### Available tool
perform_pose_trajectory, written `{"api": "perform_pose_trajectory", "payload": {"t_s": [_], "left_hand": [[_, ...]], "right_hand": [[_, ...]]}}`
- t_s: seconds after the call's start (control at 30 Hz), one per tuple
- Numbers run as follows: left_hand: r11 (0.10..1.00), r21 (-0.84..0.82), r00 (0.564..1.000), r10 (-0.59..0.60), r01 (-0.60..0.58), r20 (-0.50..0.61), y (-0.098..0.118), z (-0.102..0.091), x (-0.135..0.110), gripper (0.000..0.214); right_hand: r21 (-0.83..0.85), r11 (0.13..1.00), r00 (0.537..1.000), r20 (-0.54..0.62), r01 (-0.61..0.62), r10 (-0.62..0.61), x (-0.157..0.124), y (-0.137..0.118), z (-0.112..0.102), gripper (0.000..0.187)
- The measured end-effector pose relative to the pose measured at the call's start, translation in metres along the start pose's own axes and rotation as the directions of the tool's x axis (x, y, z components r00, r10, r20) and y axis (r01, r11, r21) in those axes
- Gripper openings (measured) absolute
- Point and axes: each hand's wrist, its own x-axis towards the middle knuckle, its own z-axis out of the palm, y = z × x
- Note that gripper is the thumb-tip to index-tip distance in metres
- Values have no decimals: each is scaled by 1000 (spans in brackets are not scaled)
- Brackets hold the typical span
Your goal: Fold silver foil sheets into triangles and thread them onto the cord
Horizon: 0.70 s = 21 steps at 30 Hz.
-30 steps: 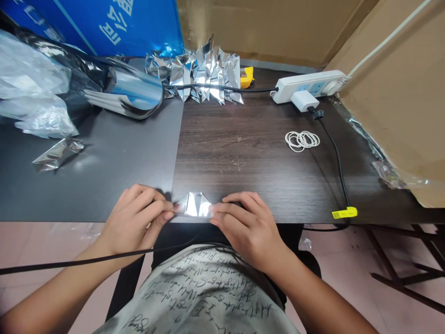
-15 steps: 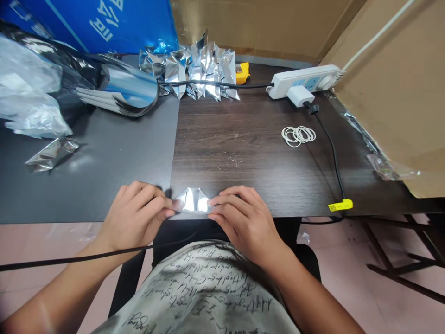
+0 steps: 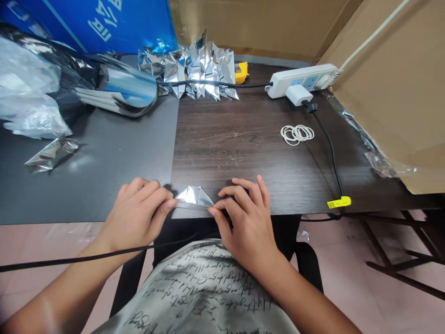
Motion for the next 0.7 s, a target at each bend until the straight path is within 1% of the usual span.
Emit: {"api": "perform_pose_trajectory", "payload": {"t_s": [0.13,0.23,0.4,0.57,0.63,0.7], "left_hand": [[997,57,998,-46,44,36,1,-3,1,30],[996,45,995,-79,77,65,2,-5,3,30],[995,45,988,-95,91,119,3,-8,6,28],[986,0,970,-166,168,176,4,-13,11,28],[980,0,965,-194,197,178,4,-13,12,29],[974,1,964,-223,225,143,5,-12,12,25]], "right_hand": [[-44,998,999,2,-48,48,-1,-4,1,14],[-53,997,998,-3,-58,58,0,-5,1,16],[-56,997,999,-7,-46,46,1,-5,1,16],[-82,995,999,10,-50,51,1,-5,2,15],[-105,992,997,12,-68,70,1,-5,2,16],[-139,986,995,24,-88,92,2,-5,1,16]]}}
